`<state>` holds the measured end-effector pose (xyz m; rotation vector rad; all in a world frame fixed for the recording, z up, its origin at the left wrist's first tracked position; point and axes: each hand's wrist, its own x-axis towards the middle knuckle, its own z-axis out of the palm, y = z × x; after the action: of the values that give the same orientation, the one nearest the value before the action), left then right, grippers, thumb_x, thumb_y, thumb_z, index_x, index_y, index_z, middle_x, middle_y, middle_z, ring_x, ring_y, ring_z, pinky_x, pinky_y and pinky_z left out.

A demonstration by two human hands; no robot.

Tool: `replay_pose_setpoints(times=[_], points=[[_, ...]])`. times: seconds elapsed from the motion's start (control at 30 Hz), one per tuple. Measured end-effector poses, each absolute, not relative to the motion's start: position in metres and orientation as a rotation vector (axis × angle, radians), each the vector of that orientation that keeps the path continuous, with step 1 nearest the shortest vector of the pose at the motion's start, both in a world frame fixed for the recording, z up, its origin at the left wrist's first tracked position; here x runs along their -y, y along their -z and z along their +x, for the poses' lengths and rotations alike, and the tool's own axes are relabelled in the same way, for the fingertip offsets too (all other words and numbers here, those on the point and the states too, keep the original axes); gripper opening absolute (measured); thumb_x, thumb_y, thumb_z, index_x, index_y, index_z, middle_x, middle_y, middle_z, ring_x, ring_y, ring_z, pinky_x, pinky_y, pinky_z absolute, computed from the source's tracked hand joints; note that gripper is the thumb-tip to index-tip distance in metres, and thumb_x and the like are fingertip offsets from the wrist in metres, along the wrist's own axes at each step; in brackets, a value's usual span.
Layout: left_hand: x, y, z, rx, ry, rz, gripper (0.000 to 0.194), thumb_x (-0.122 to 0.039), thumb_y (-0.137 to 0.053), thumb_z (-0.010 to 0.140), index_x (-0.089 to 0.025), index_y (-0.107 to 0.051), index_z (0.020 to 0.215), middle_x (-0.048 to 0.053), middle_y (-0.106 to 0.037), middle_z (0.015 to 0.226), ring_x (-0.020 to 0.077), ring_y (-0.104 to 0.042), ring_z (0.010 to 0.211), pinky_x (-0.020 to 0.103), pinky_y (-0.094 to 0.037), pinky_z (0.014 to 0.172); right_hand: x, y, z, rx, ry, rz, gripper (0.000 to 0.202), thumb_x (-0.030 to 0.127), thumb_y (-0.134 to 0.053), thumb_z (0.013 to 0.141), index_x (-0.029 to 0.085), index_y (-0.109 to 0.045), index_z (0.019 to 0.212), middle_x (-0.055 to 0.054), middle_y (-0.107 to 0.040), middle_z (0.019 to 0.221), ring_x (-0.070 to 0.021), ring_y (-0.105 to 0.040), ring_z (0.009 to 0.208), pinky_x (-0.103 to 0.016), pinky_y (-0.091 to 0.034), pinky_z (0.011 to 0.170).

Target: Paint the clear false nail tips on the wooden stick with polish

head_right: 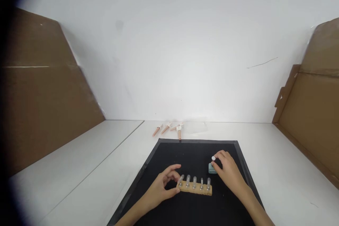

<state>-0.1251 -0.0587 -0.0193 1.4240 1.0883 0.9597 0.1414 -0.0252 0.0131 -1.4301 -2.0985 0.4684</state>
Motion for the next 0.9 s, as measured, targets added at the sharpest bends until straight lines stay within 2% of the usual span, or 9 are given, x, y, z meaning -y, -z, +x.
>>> replay_pose_setpoints(times=[0.1,0.2,0.33,0.43,0.47,0.53,0.63,0.77,0.9], points=[[0.054,0.024,-0.112,-1.094,-0.891,1.488,0.058,-0.020,-0.069,0.056,-0.021,-0.051,0.111,0.001,-0.064,0.081,0.0170,-0.056,0.082,0.032,-0.039,0.086,0.019,-0.005,0.149,2.142,-0.514,-1.447,0.022,0.022,-0.057,0.075,0.022,-0.059,0.098,-0.006,-0.063,0.099,-0.0255,-0.058,0.095,-0.037,-0.047,0.084],[0.050,0.027,-0.104,-1.128,-0.800,1.565,0.058,-0.020,-0.069,0.058,-0.021,-0.051,0.113,0.002,-0.066,0.084,0.0178,-0.056,0.084,0.032,-0.038,0.087,0.013,0.003,0.151,2.186,-0.530,-1.462,0.018,0.017,-0.062,0.068,0.020,-0.062,0.085,-0.006,-0.065,0.092,-0.0253,-0.059,0.088,-0.036,-0.048,0.078],[0.045,0.024,-0.101,-1.168,-0.718,1.671,0.059,-0.025,-0.069,0.061,-0.024,-0.052,0.118,0.002,-0.067,0.092,0.0195,-0.055,0.090,0.034,-0.036,0.090,0.010,0.005,0.149,2.212,-0.476,-1.460,0.007,0.016,-0.060,0.071,0.022,-0.062,0.073,-0.004,-0.064,0.088,-0.0240,-0.058,0.085,-0.033,-0.048,0.075],[0.038,0.014,-0.106,-1.110,-0.617,1.740,0.066,-0.030,-0.075,0.054,-0.026,-0.056,0.117,0.005,-0.065,0.104,0.0207,-0.054,0.092,0.034,-0.039,0.085,0.005,0.004,0.154,2.196,-0.398,-1.483,0.006,0.019,-0.059,0.072,0.022,-0.063,0.072,-0.004,-0.064,0.089,-0.0241,-0.058,0.085,-0.033,-0.048,0.074],[0.033,0.010,-0.108,-1.079,-0.595,1.756,0.065,-0.031,-0.077,0.051,-0.026,-0.059,0.113,0.006,-0.063,0.108,0.0207,-0.054,0.091,0.033,-0.041,0.082,0.001,0.004,0.158,2.182,-0.365,-1.501,0.005,0.019,-0.059,0.072,0.022,-0.064,0.072,-0.004,-0.065,0.089,-0.0243,-0.058,0.084,-0.033,-0.048,0.075],[0.018,0.003,-0.116,-1.085,-0.643,1.786,0.052,-0.031,-0.073,0.056,-0.026,-0.064,0.106,0.006,-0.065,0.104,0.0206,-0.056,0.090,0.032,-0.042,0.080,-0.007,0.005,0.170,2.139,-0.290,-1.556,0.006,0.021,-0.058,0.071,0.022,-0.064,0.072,-0.005,-0.065,0.090,-0.0253,-0.058,0.084,-0.035,-0.047,0.076],[-0.017,-0.005,-0.133,-1.454,-0.915,1.711,0.033,-0.029,-0.067,0.060,-0.021,-0.067,0.093,0.006,-0.067,0.090,0.0204,-0.059,0.084,0.031,-0.044,0.078,-0.018,0.010,0.189,2.040,-0.168,-1.684,0.010,0.025,-0.056,0.072,0.021,-0.064,0.074,-0.007,-0.065,0.089,-0.0275,-0.058,0.084,-0.038,-0.046,0.076],[-0.067,-0.006,-0.165,-1.864,-1.060,1.622,0.035,-0.025,-0.050,0.072,-0.015,-0.059,0.105,0.008,-0.062,0.093,0.0244,-0.057,0.093,0.039,-0.042,0.087,-0.024,0.013,0.209,1.902,-0.036,-1.863,0.018,0.029,-0.053,0.074,0.018,-0.066,0.079,-0.011,-0.065,0.091,-0.0316,-0.058,0.085,-0.039,-0.046,0.071],[-0.093,0.001,-0.192,-2.187,-1.003,1.620,0.036,-0.020,-0.047,0.078,-0.006,-0.054,0.110,0.018,-0.057,0.106,0.0313,-0.049,0.110,0.047,-0.036,0.095,-0.024,0.013,0.220,1.818,0.026,-1.988,0.022,0.028,-0.051,0.076,0.014,-0.067,0.082,-0.014,-0.065,0.092,-0.0330,-0.058,0.085,-0.040,-0.046,0.070]])
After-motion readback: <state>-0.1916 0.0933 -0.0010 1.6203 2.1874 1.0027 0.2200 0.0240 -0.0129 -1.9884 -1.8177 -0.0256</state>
